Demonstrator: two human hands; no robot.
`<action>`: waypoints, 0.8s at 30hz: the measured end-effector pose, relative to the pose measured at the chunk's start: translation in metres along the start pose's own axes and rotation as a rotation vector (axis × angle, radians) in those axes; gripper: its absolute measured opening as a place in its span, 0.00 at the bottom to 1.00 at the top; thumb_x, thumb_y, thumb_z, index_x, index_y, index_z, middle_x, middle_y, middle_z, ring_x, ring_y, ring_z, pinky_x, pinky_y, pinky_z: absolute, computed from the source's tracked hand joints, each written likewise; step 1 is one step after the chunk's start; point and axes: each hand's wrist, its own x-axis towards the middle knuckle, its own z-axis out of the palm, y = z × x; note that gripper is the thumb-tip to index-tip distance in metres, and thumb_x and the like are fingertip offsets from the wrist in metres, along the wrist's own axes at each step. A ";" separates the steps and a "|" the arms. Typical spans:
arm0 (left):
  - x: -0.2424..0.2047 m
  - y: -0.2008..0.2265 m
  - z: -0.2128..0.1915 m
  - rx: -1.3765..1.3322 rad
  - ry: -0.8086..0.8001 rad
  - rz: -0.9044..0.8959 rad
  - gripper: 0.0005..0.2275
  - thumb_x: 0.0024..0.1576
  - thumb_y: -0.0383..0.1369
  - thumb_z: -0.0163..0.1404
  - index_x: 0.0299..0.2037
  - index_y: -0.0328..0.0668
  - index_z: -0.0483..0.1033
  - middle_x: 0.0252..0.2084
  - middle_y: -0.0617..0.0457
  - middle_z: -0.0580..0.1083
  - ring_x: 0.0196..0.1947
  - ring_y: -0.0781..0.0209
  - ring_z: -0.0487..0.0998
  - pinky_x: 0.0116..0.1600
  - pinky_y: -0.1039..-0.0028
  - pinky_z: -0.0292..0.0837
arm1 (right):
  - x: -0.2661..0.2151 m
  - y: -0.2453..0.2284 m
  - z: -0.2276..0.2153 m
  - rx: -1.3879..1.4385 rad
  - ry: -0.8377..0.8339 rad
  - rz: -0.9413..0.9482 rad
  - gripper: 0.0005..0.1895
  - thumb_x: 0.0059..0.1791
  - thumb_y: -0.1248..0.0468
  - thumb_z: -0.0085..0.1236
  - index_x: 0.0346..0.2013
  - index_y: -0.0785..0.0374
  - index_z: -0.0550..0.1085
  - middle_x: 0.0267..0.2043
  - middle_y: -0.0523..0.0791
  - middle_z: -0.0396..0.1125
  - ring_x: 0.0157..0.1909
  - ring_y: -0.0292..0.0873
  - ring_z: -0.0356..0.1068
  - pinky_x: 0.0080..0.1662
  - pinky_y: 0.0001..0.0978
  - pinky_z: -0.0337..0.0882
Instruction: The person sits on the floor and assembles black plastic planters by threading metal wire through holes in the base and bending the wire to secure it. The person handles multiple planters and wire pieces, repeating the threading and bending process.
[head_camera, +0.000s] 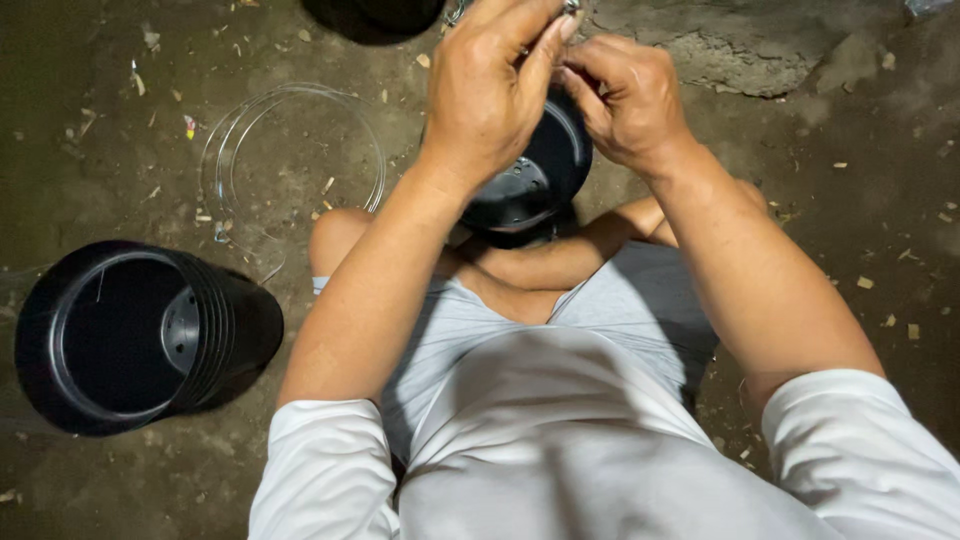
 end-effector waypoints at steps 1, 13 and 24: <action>-0.002 -0.002 -0.004 0.004 0.008 -0.009 0.05 0.66 0.28 0.55 0.49 0.39 0.79 0.46 0.46 0.78 0.46 0.45 0.81 0.50 0.63 0.76 | -0.001 0.000 0.001 -0.001 -0.012 0.004 0.06 0.56 0.70 0.65 0.48 0.63 0.79 0.35 0.50 0.70 0.36 0.51 0.72 0.40 0.40 0.70; -0.015 -0.010 -0.021 -0.014 0.063 -0.019 0.03 0.66 0.28 0.55 0.47 0.39 0.80 0.38 0.48 0.79 0.39 0.53 0.80 0.46 0.67 0.73 | -0.093 0.049 0.057 -0.019 -0.084 0.154 0.06 0.54 0.70 0.64 0.46 0.63 0.80 0.38 0.52 0.75 0.39 0.51 0.76 0.41 0.38 0.75; -0.007 -0.016 -0.014 -0.128 -0.034 -0.155 0.08 0.66 0.31 0.54 0.36 0.35 0.80 0.26 0.47 0.77 0.24 0.57 0.78 0.33 0.70 0.69 | -0.081 -0.017 0.043 0.010 0.178 0.109 0.09 0.57 0.65 0.64 0.51 0.64 0.76 0.46 0.52 0.72 0.45 0.52 0.76 0.47 0.39 0.75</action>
